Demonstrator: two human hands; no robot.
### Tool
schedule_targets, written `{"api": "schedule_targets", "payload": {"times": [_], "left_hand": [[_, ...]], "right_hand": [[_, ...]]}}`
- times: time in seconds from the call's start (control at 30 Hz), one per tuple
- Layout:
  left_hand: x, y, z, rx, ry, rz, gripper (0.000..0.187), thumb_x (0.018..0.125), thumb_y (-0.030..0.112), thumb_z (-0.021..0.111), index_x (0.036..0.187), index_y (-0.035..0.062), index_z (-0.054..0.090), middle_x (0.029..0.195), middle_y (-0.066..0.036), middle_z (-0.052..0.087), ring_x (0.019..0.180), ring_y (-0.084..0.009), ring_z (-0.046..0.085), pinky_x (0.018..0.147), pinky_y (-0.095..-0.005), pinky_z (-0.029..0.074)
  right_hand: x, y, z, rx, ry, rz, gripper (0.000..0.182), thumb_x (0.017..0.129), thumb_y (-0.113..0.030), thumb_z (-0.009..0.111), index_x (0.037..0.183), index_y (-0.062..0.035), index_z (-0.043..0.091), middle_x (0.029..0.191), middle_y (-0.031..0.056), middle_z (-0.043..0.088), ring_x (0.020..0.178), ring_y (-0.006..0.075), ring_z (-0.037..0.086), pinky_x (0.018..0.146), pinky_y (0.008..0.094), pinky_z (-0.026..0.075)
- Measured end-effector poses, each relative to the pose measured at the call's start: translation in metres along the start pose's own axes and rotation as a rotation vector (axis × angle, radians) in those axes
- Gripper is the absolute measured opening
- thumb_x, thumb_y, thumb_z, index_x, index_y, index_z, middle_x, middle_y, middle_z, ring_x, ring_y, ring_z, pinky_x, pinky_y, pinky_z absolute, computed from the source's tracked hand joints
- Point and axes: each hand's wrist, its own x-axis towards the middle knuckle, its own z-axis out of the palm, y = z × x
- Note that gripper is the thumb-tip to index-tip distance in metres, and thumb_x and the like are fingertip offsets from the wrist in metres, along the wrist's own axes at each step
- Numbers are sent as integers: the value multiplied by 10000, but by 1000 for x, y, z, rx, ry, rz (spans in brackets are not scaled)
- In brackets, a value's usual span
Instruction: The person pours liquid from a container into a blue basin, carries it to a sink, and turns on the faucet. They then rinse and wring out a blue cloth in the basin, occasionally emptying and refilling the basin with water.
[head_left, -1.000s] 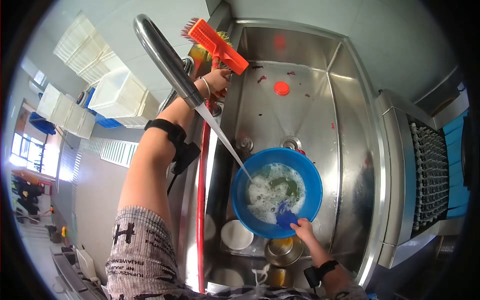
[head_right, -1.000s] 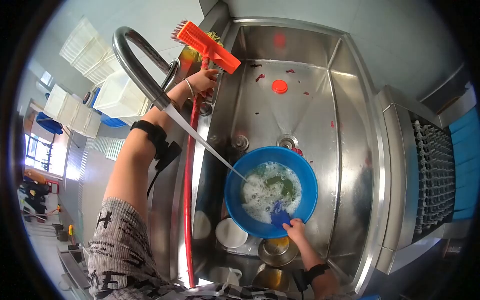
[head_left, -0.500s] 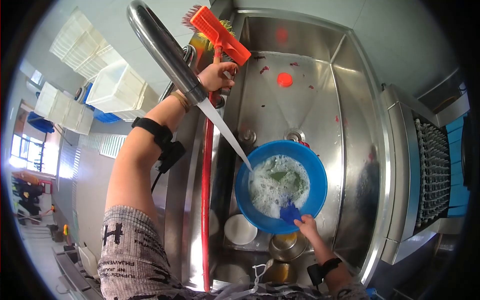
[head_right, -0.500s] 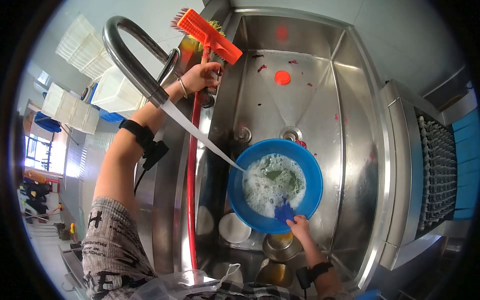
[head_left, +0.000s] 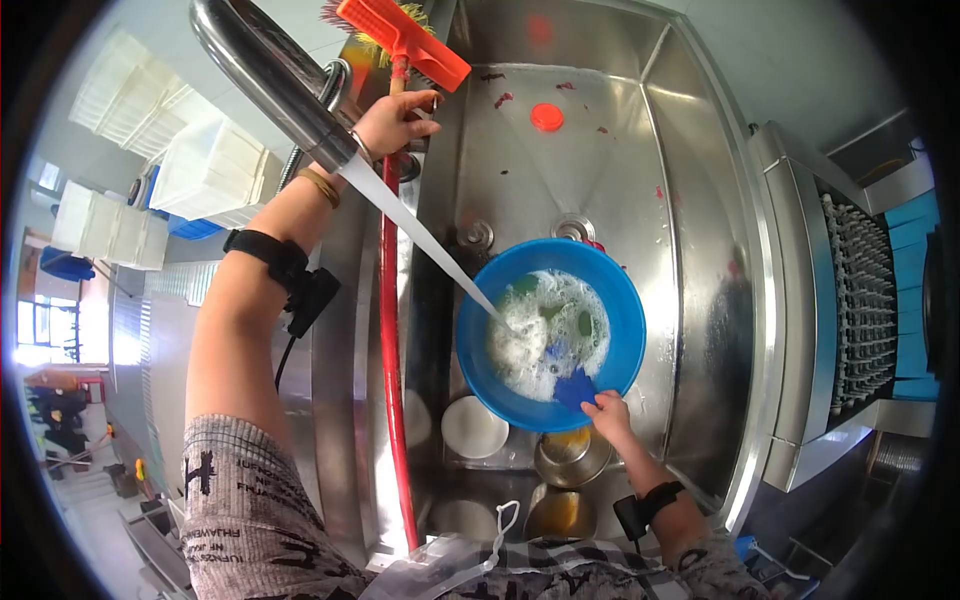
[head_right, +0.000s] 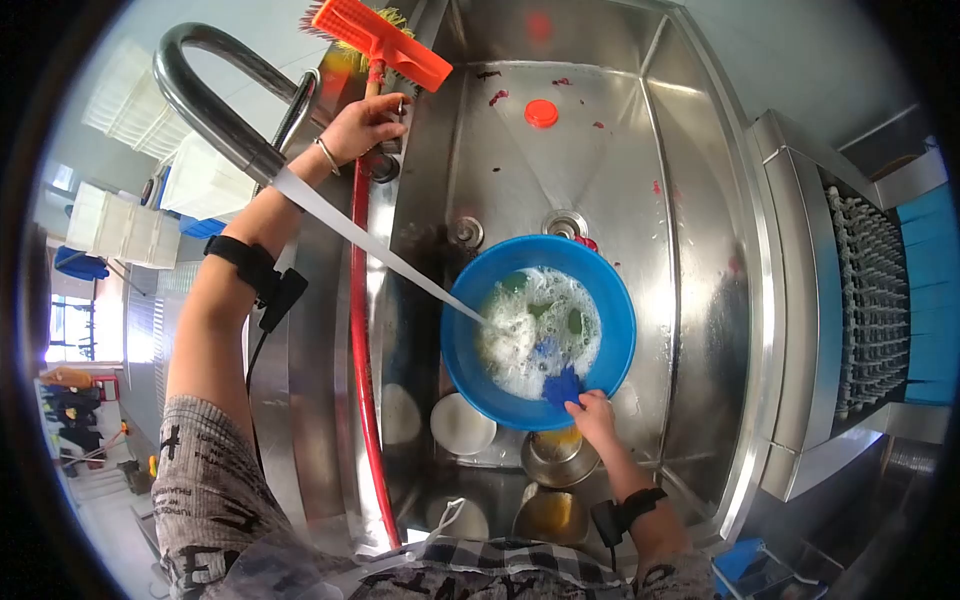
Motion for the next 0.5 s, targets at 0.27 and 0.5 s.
{"api": "schedule_targets", "payload": {"times": [0.27, 0.5], "left_hand": [[0, 0, -1, -157, -36, -63, 386, 797, 192, 552, 1131, 23, 457, 879, -5, 540, 790, -63, 497, 732, -209, 425], [-2, 6, 2, -137, -7, -65, 412, 802, 257, 545, 1131, 23, 461, 825, 8, 513, 720, -59, 476, 687, -193, 410]], "right_hand": [[-2, 1, 2, -7, -11, 15, 266, 656, -241, 650, 688, 10, 567, 823, 141, 539, 724, 282, 524, 646, 334, 417], [-2, -3, 2, 19, -7, 7, 285, 664, -256, 642, 751, 10, 590, 833, 145, 543, 732, 282, 532, 658, 332, 423]]}}
